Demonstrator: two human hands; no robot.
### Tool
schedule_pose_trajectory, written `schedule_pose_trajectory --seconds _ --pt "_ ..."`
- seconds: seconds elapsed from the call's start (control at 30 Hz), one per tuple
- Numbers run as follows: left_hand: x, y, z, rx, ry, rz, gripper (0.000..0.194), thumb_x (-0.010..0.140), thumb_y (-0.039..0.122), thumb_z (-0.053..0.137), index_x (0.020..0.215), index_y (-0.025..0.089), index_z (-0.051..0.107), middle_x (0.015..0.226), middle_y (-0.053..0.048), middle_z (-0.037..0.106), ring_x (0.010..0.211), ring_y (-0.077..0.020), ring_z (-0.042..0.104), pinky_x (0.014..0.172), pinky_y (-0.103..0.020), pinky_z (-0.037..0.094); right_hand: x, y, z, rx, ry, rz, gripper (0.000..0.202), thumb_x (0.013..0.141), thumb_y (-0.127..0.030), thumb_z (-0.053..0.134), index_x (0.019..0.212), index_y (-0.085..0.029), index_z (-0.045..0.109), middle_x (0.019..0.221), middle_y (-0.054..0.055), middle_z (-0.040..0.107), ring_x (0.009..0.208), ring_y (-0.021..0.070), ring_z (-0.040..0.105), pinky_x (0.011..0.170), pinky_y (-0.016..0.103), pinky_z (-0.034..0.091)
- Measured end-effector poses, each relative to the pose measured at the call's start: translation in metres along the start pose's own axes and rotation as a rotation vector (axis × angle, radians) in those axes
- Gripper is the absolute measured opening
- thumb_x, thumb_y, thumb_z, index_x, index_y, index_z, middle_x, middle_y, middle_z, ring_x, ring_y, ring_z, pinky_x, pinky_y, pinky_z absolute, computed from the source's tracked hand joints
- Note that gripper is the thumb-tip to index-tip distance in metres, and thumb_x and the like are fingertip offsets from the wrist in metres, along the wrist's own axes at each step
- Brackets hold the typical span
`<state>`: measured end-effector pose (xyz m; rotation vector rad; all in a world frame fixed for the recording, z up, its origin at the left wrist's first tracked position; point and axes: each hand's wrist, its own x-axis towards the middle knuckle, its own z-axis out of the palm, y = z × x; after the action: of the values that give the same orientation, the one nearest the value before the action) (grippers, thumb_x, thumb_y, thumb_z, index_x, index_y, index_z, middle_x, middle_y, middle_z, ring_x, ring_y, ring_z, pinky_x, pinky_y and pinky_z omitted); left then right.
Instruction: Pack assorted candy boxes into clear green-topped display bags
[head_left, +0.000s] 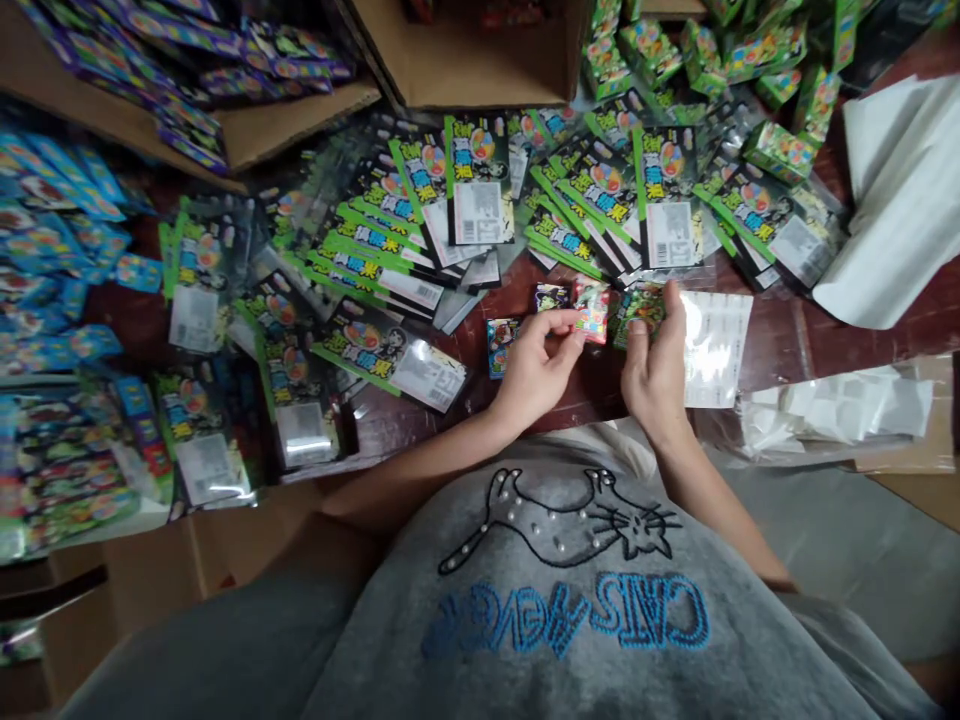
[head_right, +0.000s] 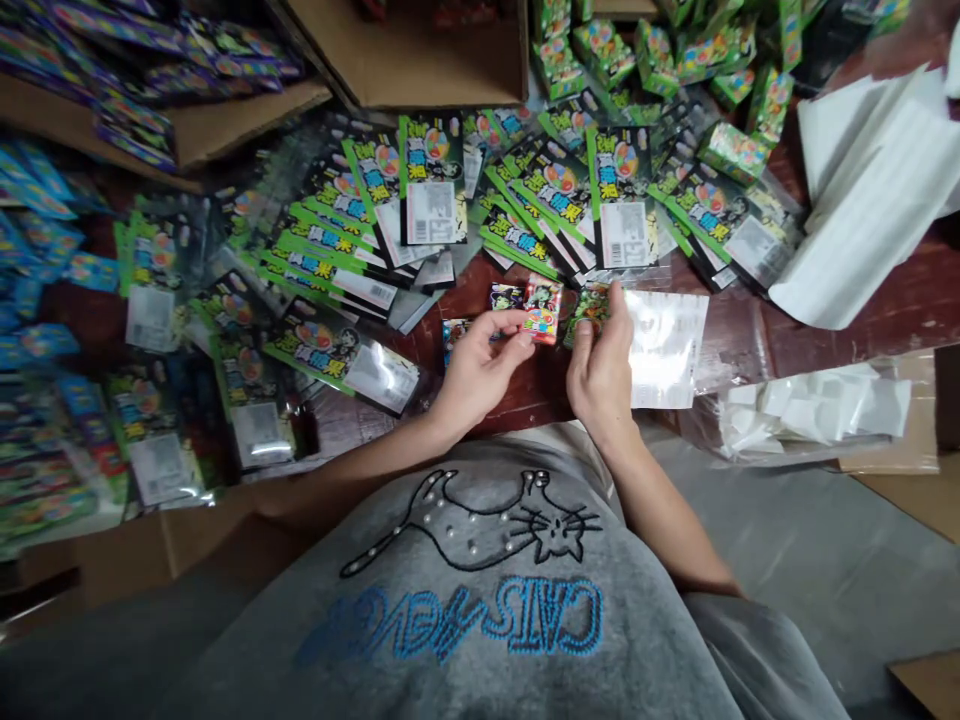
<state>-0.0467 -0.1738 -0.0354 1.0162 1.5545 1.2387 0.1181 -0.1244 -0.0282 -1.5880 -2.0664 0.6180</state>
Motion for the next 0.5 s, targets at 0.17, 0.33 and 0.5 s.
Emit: schedule_pose_trajectory --seconds 0.17,0.33,0.5 --pt "-0.023 0.042 -0.050 0.357 -0.307 0.176 0.029 0.103 0.025 0.065 0.132 0.021 0.066 0.126 -0.010 0.072 0.116 -0.0195 0.072 0.107 -0.036 0.060 0.015 -0.016 -0.032 -0.414 -0.362 0.118 0.086 0.105 -0.076 0.025 0.164 -0.017 0.046 0.121 0.025 0.077 0.097 0.0423 0.077 0.078 0.056 0.061" --pt "-0.031 0.071 -0.176 0.921 -0.534 0.416 0.059 0.099 0.032 0.071 0.156 0.028 0.054 0.160 -0.011 0.057 0.150 -0.0299 0.054 0.128 -0.051 0.044 0.039 -0.008 -0.051 -0.441 -0.222 -0.241 0.103 0.097 -0.086 0.037 0.165 -0.008 0.041 0.137 0.029 0.068 0.128 0.0441 0.064 0.104 0.061 0.054" --pt "-0.020 0.044 -0.241 1.244 -0.602 0.406 0.091 0.087 0.034 0.082 0.167 0.030 0.040 0.178 -0.004 0.036 0.167 -0.0349 0.025 0.138 -0.068 0.007 0.043 -0.029 0.017 -0.304 -0.371 -0.648 0.128 0.085 -0.100 0.035 0.174 -0.010 0.015 0.177 0.028 0.029 0.163 0.0477 0.025 0.130 0.069 0.024"
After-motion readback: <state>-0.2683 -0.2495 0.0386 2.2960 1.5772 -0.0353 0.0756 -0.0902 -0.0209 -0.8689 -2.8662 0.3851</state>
